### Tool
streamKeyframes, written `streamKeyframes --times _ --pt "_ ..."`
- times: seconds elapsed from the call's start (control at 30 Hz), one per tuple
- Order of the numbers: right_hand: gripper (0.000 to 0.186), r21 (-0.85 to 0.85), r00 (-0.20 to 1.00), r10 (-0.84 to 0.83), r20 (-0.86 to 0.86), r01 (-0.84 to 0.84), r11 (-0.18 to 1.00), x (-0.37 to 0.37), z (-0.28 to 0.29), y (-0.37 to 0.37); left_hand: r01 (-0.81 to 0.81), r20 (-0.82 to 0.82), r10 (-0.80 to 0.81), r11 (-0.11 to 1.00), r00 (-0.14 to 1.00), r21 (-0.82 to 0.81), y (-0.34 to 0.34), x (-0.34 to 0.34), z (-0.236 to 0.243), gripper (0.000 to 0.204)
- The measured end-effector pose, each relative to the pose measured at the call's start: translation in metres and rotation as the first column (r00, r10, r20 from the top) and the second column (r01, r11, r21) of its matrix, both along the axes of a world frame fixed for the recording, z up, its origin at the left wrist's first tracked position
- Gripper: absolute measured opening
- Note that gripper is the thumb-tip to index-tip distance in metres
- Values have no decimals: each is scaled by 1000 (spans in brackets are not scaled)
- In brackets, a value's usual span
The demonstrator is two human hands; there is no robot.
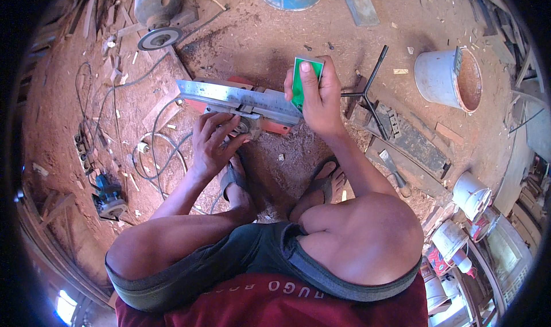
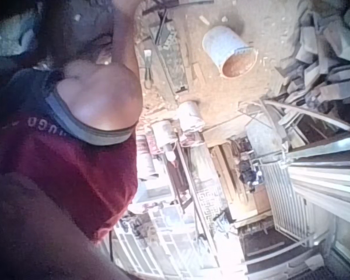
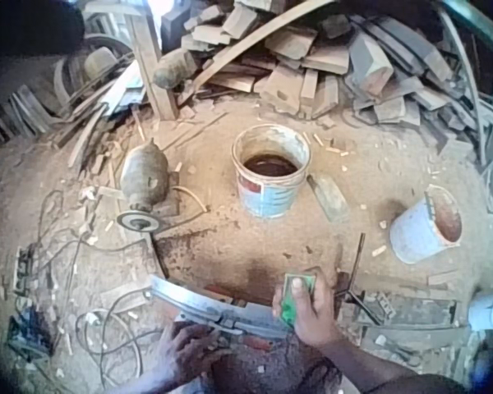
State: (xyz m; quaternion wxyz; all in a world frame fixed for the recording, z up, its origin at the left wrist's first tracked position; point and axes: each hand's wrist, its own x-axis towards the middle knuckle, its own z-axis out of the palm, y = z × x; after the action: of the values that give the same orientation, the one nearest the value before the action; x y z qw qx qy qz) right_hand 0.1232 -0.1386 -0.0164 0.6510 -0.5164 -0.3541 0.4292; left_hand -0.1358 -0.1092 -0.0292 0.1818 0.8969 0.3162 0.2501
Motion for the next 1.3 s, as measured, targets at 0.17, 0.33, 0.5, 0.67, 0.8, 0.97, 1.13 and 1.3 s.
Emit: streamKeyframes --times 0.17,0.33,0.5,0.67,0.8,0.97,1.13,1.3 --pt "24 3 1000 1 21 -1 1000 -1 1 -2 0 3 0 1000 1000 -15 0 0 1 51" --pt "23 -4 1000 -3 11 3 1000 -1 -1 -3 -4 8 4 999 1000 -36 -1 0 1 50" --pt "22 3 1000 2 7 -2 1000 0 -2 -2 -2 0 2 1000 1000 -30 -1 -1 0 49" --pt "22 -30 999 -9 38 10 999 -1 -1 -4 2 -5 -2 1000 1000 -9 -1 0 1 48" --pt "22 -14 1000 -5 19 6 1000 -1 -2 -3 5 -17 -5 1000 1000 0 -2 0 2 49" --pt "22 -29 1000 -7 25 8 1000 0 -1 -3 42 -52 -41 999 998 15 -2 -3 2 50" --pt "22 -40 1000 -8 24 9 999 0 1 -3 58 -60 -57 998 997 19 -2 -2 6 51" --pt "21 -39 1000 1 26 0 999 2 -1 -3 57 -69 -55 998 996 25 -3 -2 6 52"
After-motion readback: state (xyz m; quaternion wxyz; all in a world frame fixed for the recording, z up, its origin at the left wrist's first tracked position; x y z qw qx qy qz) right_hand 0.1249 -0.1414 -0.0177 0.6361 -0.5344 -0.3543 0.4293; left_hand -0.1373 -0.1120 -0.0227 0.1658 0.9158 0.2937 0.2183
